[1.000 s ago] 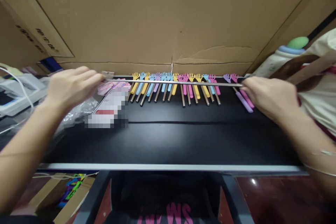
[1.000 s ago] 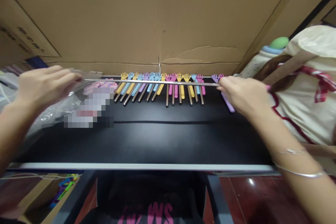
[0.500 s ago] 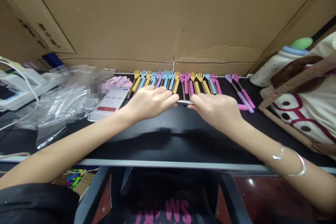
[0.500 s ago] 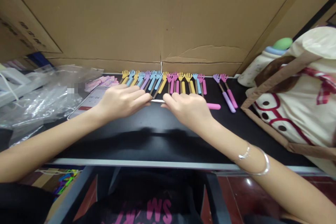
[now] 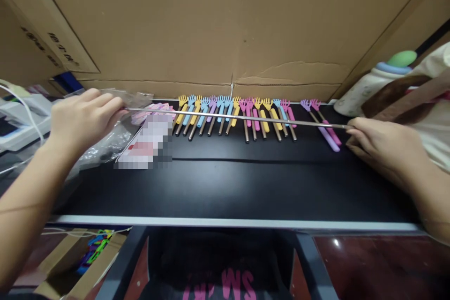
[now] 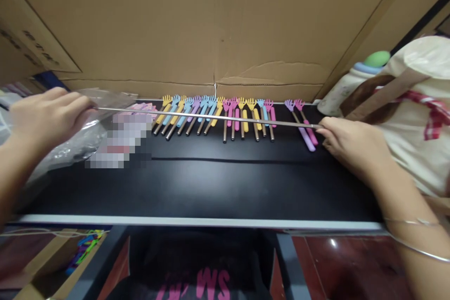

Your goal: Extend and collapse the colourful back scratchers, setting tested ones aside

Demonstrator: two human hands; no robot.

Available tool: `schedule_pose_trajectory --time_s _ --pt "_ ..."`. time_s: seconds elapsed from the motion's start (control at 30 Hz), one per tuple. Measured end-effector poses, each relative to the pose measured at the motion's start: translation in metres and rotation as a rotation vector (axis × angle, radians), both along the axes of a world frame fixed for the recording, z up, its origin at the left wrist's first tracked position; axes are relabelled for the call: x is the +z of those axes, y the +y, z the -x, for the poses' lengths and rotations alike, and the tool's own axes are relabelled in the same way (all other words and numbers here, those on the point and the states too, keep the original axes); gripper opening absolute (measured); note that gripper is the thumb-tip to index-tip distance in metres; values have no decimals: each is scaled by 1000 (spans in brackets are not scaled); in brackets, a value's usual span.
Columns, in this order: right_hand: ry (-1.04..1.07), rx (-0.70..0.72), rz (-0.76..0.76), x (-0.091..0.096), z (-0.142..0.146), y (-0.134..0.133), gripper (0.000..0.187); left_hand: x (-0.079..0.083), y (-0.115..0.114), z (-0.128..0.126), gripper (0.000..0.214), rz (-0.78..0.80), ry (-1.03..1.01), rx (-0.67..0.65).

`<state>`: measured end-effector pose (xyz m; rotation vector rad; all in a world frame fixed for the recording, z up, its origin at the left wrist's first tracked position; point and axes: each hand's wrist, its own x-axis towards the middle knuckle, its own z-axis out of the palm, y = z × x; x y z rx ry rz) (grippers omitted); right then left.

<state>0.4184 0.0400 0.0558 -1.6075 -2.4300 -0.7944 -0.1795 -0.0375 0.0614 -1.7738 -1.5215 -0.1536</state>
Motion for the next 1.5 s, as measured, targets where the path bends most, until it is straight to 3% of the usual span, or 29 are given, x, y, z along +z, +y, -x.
schedule_pose_trajectory --time_s 0.17,0.33,0.43,0.53,0.7,1.07,1.2,1.3,1.4,1.5 --pt "-30 25 5 2 9 1 52 3 -2 -7 57 59 -4 -41" --pt "-52 57 -40 5 31 1 59 0 7 -13 47 38 77 -82" --pt "-48 134 -70 4 65 -2 52 -5 16 -41 35 17 91 -235" --pt "-59 224 -64 0 112 -11 41 -11 22 -90 26 -46 80 -394" --pt "-63 352 -53 -7 176 -35 33 -16 20 -159 24 44 14 -565" --pt "-23 398 -135 -11 202 -60 35 -14 2 -194 22 -58 18 -643" --pt "-29 413 -159 -8 201 -56 40 -14 9 -194 27 -68 4 -692" --pt "-61 405 -137 -7 185 -43 46 -12 17 -180 29 -51 44 -687" --pt "-94 291 -121 -4 147 -24 49 -5 23 -145 31 -55 101 -592" --pt "-111 62 -74 3 92 -8 44 6 23 -91 35 -74 113 -410"
